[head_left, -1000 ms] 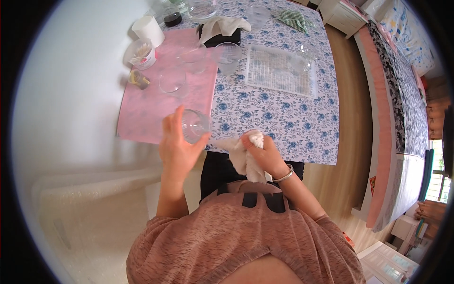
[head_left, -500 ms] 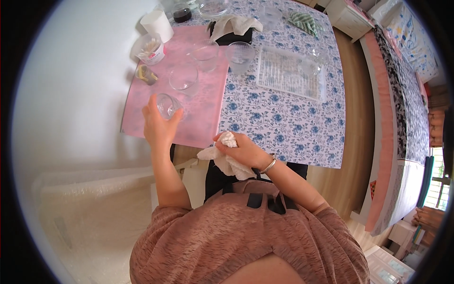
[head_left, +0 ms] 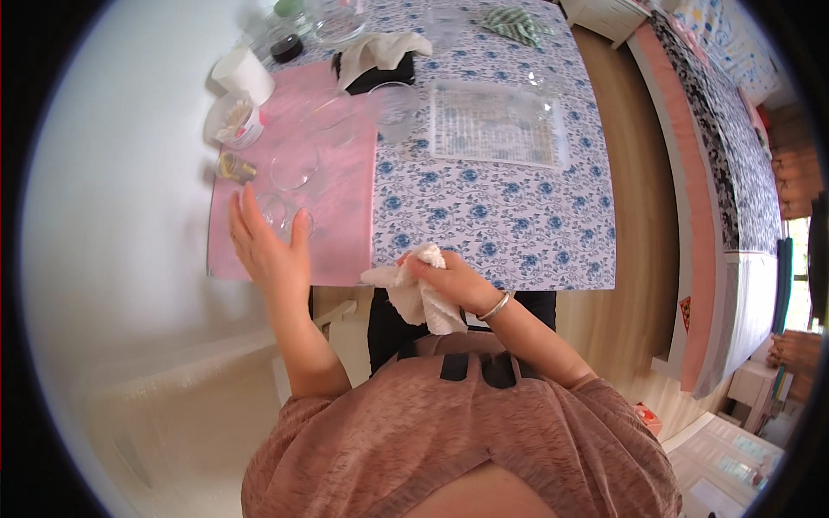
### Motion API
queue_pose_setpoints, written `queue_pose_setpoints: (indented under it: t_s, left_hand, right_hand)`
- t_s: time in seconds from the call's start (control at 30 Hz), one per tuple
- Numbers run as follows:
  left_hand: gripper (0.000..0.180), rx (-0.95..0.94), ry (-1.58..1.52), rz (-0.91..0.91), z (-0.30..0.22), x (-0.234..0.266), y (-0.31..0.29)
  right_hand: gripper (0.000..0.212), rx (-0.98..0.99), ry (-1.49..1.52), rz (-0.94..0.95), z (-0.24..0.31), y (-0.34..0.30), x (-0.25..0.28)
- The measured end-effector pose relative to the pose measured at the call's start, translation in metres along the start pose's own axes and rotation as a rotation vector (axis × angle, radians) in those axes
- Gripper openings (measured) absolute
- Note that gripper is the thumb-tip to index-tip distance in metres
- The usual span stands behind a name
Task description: The person wipes several transparent glasses with a white cloth, rotating them to clean the interior and exterior surfaces, and then arranges them on a transparent tray on the table.
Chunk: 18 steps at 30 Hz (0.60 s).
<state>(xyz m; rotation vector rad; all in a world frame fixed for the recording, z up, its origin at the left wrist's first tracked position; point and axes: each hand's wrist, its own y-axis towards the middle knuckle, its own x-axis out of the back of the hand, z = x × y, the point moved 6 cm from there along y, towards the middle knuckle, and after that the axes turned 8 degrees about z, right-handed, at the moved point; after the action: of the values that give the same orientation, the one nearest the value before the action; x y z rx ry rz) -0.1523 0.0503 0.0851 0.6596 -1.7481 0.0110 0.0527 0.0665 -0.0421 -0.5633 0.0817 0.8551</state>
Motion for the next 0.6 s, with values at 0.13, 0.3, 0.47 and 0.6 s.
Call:
queue_pose_setpoints:
  t_s: [0.13, 0.3, 0.47, 0.6]
  left_hand:
    - [0.055, -0.425, -0.476, 0.043, -0.073, -0.017, -0.004]
    - [0.050, -0.560, -0.747, 0.326, -0.140, -0.065, -0.005]
    - [0.053, -0.486, -0.920, 0.498, -0.198, -0.133, 0.026]
    - [0.058, -0.464, -0.838, 0.480, -0.248, -0.171, 0.057]
  right_hand:
    - [0.038, 0.024, 0.309, -0.153, 0.002, -0.028, 0.040]
    - [0.049, 0.590, 0.456, -0.610, 0.081, -0.098, 0.123]
    - [0.043, 0.763, 0.091, -0.871, 0.132, -0.108, 0.185]
    - [0.036, 0.681, -0.277, -0.977, 0.164, -0.078, 0.214]
